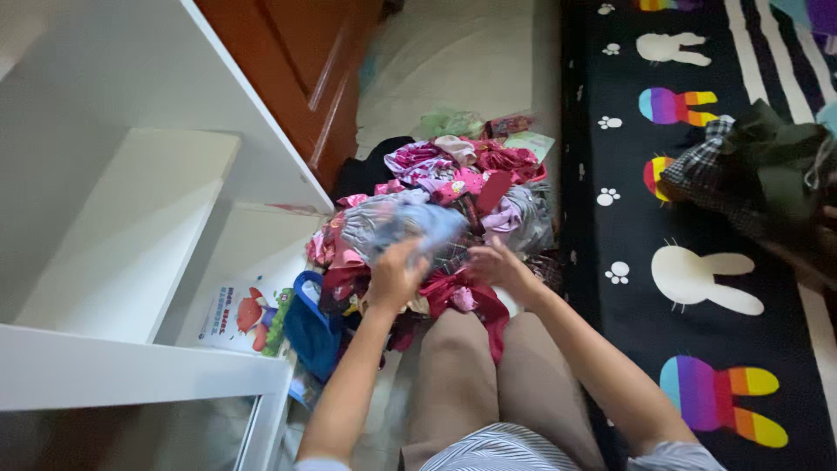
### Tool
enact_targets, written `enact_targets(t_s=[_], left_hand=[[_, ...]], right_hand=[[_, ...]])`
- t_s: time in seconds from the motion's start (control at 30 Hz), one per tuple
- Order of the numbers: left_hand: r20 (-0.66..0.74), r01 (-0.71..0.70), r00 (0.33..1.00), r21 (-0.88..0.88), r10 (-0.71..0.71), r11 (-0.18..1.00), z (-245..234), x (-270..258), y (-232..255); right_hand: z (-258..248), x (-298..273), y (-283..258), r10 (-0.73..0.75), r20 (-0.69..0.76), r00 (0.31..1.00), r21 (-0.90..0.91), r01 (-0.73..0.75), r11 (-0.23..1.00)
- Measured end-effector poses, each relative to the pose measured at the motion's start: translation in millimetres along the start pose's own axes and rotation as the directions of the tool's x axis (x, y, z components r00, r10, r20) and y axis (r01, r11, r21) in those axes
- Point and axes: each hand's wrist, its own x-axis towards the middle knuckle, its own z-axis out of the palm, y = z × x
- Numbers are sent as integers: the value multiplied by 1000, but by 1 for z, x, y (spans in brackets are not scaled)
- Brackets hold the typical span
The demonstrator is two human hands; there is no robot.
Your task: The person folds items of clothing from a pile and places them into organized stacks on a colorful mat.
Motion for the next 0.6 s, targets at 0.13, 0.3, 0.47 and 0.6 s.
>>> enact_targets(t_s=[0.13, 0.3, 0.47, 0.6], left_hand=[[267, -211, 931, -164, 250, 963, -15, -38, 50], [171, 309, 951, -614, -260, 726, 14, -38, 41], [252, 348, 937, -651, -240, 674, 39, -22, 62], [282, 368, 928, -603, -243, 708, 53, -13, 84]], right_hand=[[-18, 8, 30, 3, -11, 1000, -50, -3, 999], [-24, -33, 36, -260, 2, 966, -398, 239, 886], [35, -97, -12, -466, -61, 883, -842, 205, 499], [45, -113, -27, -792, 185, 582, -964, -51, -263]])
